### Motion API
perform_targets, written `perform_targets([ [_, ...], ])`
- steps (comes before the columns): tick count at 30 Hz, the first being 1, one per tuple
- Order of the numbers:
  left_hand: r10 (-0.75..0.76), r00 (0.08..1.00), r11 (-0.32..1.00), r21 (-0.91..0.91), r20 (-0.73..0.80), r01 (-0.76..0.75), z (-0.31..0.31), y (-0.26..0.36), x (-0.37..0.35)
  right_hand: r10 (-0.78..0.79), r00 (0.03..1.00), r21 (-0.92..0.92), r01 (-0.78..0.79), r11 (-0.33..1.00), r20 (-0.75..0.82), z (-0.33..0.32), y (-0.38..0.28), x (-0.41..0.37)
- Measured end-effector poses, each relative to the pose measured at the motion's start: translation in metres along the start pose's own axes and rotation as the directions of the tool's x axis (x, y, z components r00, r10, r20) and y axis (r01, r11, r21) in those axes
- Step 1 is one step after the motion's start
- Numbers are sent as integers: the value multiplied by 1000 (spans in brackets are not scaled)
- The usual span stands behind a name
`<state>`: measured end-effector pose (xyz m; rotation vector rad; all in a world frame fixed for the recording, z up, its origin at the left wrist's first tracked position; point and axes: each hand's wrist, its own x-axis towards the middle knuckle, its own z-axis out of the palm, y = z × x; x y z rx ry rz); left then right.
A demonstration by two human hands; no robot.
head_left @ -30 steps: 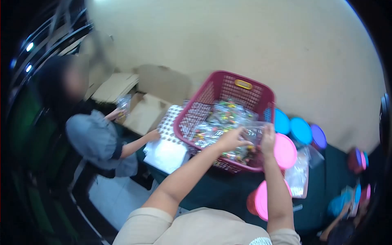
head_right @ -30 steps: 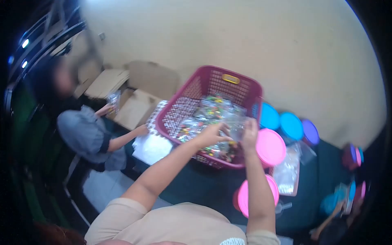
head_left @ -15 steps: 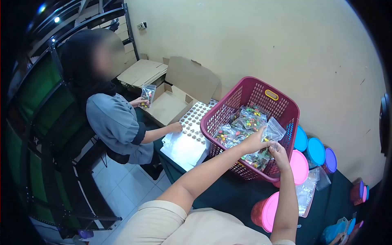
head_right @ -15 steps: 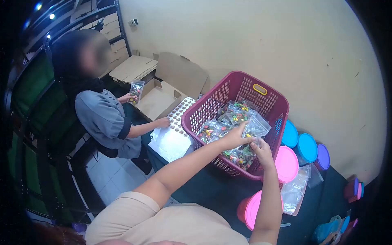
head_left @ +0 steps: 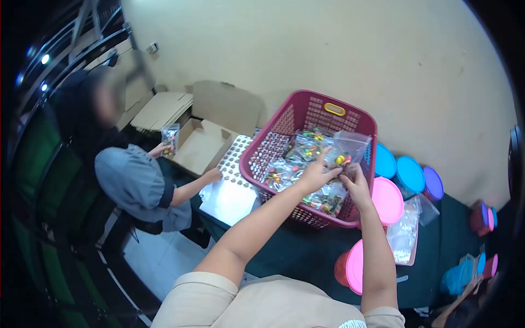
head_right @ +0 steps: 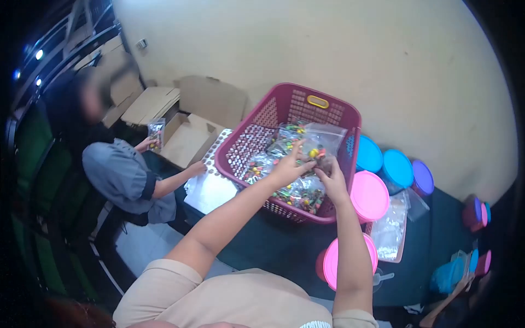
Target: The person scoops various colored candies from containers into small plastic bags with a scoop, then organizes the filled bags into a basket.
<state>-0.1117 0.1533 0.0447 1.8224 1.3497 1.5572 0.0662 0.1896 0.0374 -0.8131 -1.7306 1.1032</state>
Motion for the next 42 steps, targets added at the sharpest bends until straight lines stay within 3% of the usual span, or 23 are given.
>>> perform_targets([
  [2,-64,992,995,-72,105,72,-5,5,1,132,990,-79,-128,989,51,4,-33,-5],
  [4,-144,974,978,-123,174,167,-16,13,3,157,983,-132,-143,981,99,0,4,5],
  [6,-292,916,956,64,274,285,-19,21,3,120,990,117,-128,985,77,4,-3,3],
  [7,-184,969,983,6,165,186,-17,26,0,2,1000,27,-1,1000,-6,10,-22,-1],
  [12,-263,943,964,81,203,252,-16,15,2,130,991,-310,-116,944,24,3,-19,2],
  [13,-302,941,941,205,150,270,-18,18,2,183,983,-67,-183,981,-3,8,-21,2],
  [14,-426,893,879,299,145,371,-24,20,4,318,948,-130,-318,939,-19,5,-26,7],
  [16,-527,850,824,248,5,510,-22,-9,6,131,950,-235,-202,951,-285,15,-10,7],
  [17,-400,912,838,366,-93,405,-21,-24,7,99,948,-350,-207,914,-304,8,7,16],
  [19,-241,947,904,305,-214,299,-30,9,12,-370,796,-433,152,888,-479,1,-30,8],
  [20,-15,943,836,514,-332,194,-31,19,13,-386,794,-396,202,896,-470,-4,-46,-2],
  [22,277,889,926,350,-366,-144,-33,27,14,-332,864,-225,262,938,-378,-16,-76,-40],
  [24,436,854,885,310,-283,-348,-41,56,-1,-385,884,-257,320,912,-265,-38,-92,-93],
  [26,457,841,872,335,-290,-358,-50,79,-39,-477,862,-477,350,806,-172,-79,-84,-138],
  [27,472,828,873,290,-302,-392,-51,85,-63,-375,889,-510,202,836,-262,-104,-65,-157],
  [28,363,863,932,126,-351,-341,-46,102,-92,-276,898,-529,58,846,-344,-134,-36,-172],
  [30,484,843,859,308,-234,-408,-30,121,-139,41,873,-459,-295,838,-486,-206,29,-191],
  [32,352,918,924,221,-184,-310,-4,122,-187,164,855,-645,-485,591,-492,-260,104,-222],
  [33,272,946,955,169,-176,-243,13,121,-204,168,860,-649,-479,591,-482,-265,118,-232],
  [34,255,948,959,176,-192,-223,35,126,-217,296,834,-740,-550,387,-465,-264,128,-248],
  [35,105,962,993,70,-254,-90,59,133,-228,412,788,-812,-559,165,-458,-265,140,-260],
  [36,-39,951,999,-44,-305,27,84,144,-232,565,718,-797,-581,164,-407,-271,147,-260],
  [42,43,984,999,15,-174,-41,170,183,-216,654,701,-774,-571,275,-285,-307,165,-260],
])
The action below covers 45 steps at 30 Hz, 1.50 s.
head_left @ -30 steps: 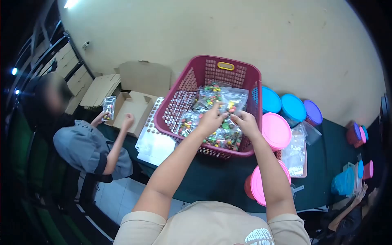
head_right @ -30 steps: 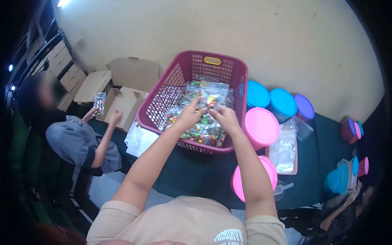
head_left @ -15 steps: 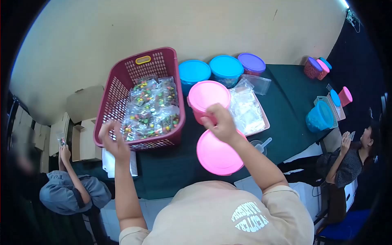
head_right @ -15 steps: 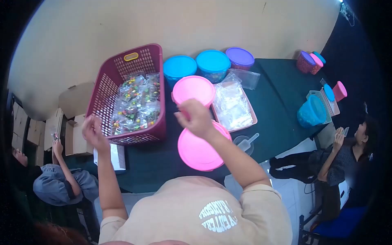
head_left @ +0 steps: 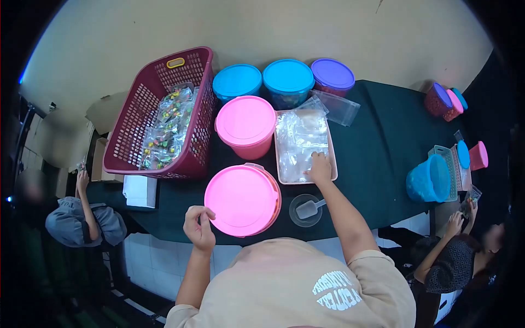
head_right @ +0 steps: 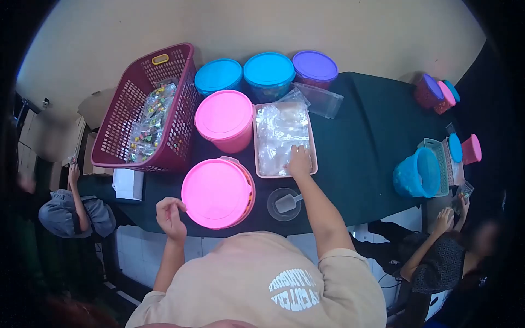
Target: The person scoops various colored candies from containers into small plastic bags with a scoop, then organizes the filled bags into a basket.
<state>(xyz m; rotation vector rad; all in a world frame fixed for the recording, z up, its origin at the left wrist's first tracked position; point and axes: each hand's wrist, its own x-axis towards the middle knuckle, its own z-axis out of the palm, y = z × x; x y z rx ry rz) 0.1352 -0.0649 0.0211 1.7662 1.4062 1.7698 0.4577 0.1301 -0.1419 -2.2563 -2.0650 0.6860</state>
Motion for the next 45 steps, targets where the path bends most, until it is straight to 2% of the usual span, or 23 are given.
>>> perform_targets([
  [2,-27,999,999,-19,-17,27,18,8,-2,-99,944,35,116,993,-316,3,9,-7],
  [6,-98,991,995,-39,-88,94,36,20,-20,-40,975,145,73,987,-218,-7,8,-1],
  [10,-169,984,986,-9,-55,169,42,26,-33,21,956,295,69,953,-292,-2,15,7],
  [13,-175,983,984,26,-58,176,46,26,-35,7,939,571,203,796,-343,-13,26,14],
  [18,-263,963,964,-42,-50,261,59,37,-36,30,934,664,230,712,-356,-45,27,9],
  [23,-329,943,942,-46,60,332,68,44,-32,-65,896,798,422,431,-439,-81,16,-27],
  [25,-621,665,598,-298,415,744,72,52,-21,-90,858,806,507,305,-505,-96,8,-58],
  [26,-649,476,333,-341,594,879,76,54,-19,-170,797,739,602,303,-579,-103,5,-79],
  [28,-549,489,255,-422,678,870,93,59,-21,-398,586,504,810,301,-706,-123,-8,-135],
  [29,-434,499,169,-476,750,863,103,60,-21,-594,405,390,906,162,-695,-134,-14,-161],
  [30,-406,536,74,-558,740,826,115,58,-22,-742,249,219,966,141,-623,-137,-20,-179],
  [31,-369,611,-13,-662,700,749,122,58,-21,-840,64,190,981,-47,-539,-140,-31,-190],
  [32,-334,683,-102,-745,649,659,123,57,-19,-917,24,189,980,-57,-399,-136,-35,-200],
  [33,-333,699,-87,-759,632,645,117,60,-13,-949,57,247,969,-22,-309,-132,-40,-203],
  [34,-429,669,86,-710,607,699,111,68,-8,-972,95,305,952,26,-214,-129,-42,-205],
  [35,-520,642,243,-622,564,744,107,73,-5,-973,84,301,953,16,-214,-129,-42,-204],
  [36,-518,646,249,-624,561,741,99,71,-5,-949,139,304,951,48,-283,-131,-39,-201],
  [37,-440,702,633,-360,560,685,88,69,-7,-914,199,313,946,86,-353,-131,-35,-201],
  [38,-347,724,888,-38,596,458,79,66,-6,-806,325,338,926,166,-495,-131,-32,-203],
  [39,-355,621,927,176,699,332,69,89,12,-744,388,382,904,192,-544,-140,-37,-210],
  [40,-341,610,932,172,715,319,66,87,12,-674,446,422,881,214,-589,-152,-43,-214],
  [42,-269,449,906,66,852,418,64,83,1,-893,359,255,922,293,-271,-164,-41,-211],
  [45,-262,526,897,4,809,441,66,86,-4,-907,368,308,904,297,-206,-151,-39,-214],
])
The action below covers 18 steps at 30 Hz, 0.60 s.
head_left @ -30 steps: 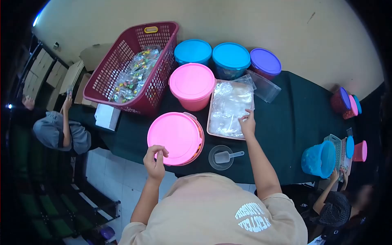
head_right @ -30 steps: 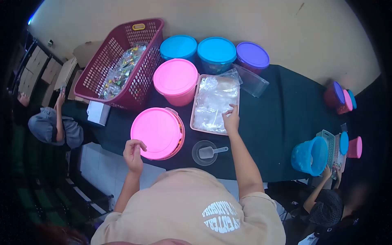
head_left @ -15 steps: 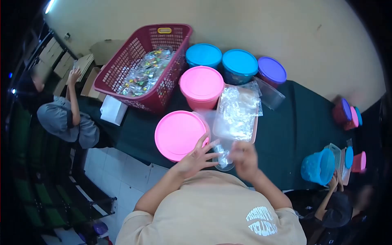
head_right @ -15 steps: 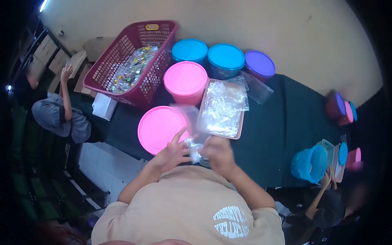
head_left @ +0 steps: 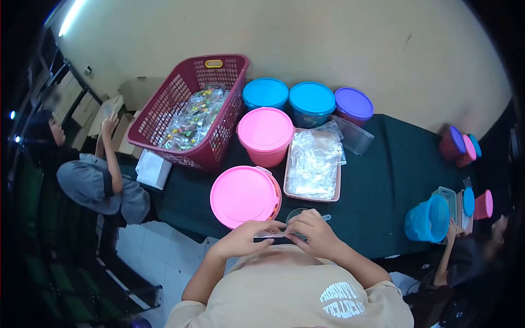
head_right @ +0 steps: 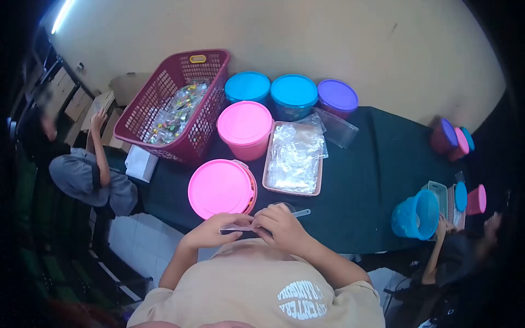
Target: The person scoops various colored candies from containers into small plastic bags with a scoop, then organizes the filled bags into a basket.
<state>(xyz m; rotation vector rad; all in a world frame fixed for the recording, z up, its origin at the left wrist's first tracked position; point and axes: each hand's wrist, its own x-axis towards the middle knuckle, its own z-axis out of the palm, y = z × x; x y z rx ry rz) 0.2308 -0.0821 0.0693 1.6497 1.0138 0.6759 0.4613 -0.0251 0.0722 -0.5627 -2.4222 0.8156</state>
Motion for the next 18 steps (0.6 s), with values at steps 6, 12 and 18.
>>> perform_targets([
  [6,-7,953,932,344,-304,116,-10,12,-15,58,996,119,-49,992,-74,16,-3,2],
  [12,378,830,611,784,-410,109,4,12,-17,452,886,384,-385,839,-99,32,-13,11],
  [18,347,897,726,684,-274,-72,10,-11,-22,414,885,488,-464,739,214,56,-27,27],
])
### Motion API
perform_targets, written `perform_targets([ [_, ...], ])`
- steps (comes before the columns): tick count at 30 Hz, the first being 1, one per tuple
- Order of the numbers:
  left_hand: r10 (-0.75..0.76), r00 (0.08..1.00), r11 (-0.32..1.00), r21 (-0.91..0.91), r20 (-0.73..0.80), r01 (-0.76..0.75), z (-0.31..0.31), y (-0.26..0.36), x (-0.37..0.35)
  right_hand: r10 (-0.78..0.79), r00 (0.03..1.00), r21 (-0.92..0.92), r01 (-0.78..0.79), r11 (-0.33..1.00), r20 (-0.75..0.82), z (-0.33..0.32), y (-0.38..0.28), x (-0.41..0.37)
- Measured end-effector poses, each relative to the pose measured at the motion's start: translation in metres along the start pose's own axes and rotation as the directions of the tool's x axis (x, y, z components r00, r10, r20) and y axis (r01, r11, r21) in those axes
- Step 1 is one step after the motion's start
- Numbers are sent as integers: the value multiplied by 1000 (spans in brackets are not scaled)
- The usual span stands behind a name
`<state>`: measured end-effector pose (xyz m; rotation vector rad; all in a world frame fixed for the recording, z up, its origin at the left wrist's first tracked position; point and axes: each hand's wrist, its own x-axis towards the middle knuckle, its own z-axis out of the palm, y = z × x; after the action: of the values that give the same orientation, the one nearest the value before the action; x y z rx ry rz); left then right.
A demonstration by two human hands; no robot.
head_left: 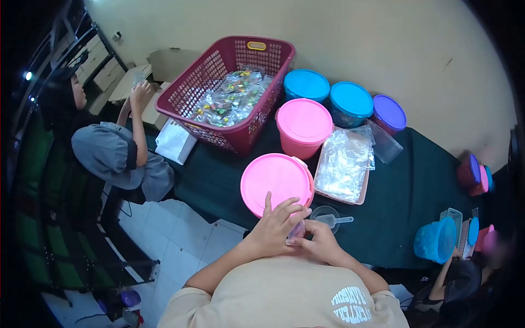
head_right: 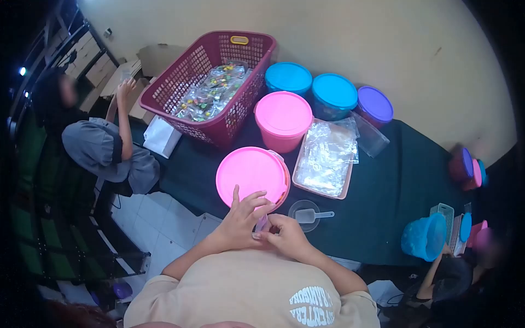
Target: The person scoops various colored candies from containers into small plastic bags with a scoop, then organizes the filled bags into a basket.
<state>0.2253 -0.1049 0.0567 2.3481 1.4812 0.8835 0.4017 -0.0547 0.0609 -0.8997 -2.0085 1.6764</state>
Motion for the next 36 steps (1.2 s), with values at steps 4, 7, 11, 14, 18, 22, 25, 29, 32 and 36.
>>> perform_targets([
  [4,55,997,996,-62,-61,-59,-11,-13,-10,-22,999,33,21,999,23,14,-11,11],
  [7,107,991,988,-100,-76,-115,-23,-27,-13,-66,997,107,62,992,33,28,-14,22],
  [11,146,972,985,-62,-183,-160,-46,-49,-23,-126,990,142,117,983,57,50,-35,46],
  [14,151,967,986,-46,-205,-163,-73,-68,-31,-245,969,64,244,968,10,62,-44,63],
  [18,203,957,979,35,-206,-200,-100,-100,-39,-316,935,-180,287,941,-161,79,-56,85],
  [22,190,970,981,-20,-148,-195,-121,-129,-38,-321,918,-239,265,934,-233,96,-55,103],
  [25,172,979,978,-104,-113,-184,-136,-152,-35,-331,898,-475,165,865,-291,101,-27,109],
  [29,94,991,981,-159,-96,-109,-150,-181,-25,-229,903,-746,-134,653,-363,116,21,94],
  [32,101,993,976,-186,-67,-112,-151,-189,-18,-320,861,-783,-133,608,-394,123,31,95],
  [36,155,987,962,-222,-35,-158,-140,-197,-13,-382,801,-811,-204,548,-460,122,22,104],
])
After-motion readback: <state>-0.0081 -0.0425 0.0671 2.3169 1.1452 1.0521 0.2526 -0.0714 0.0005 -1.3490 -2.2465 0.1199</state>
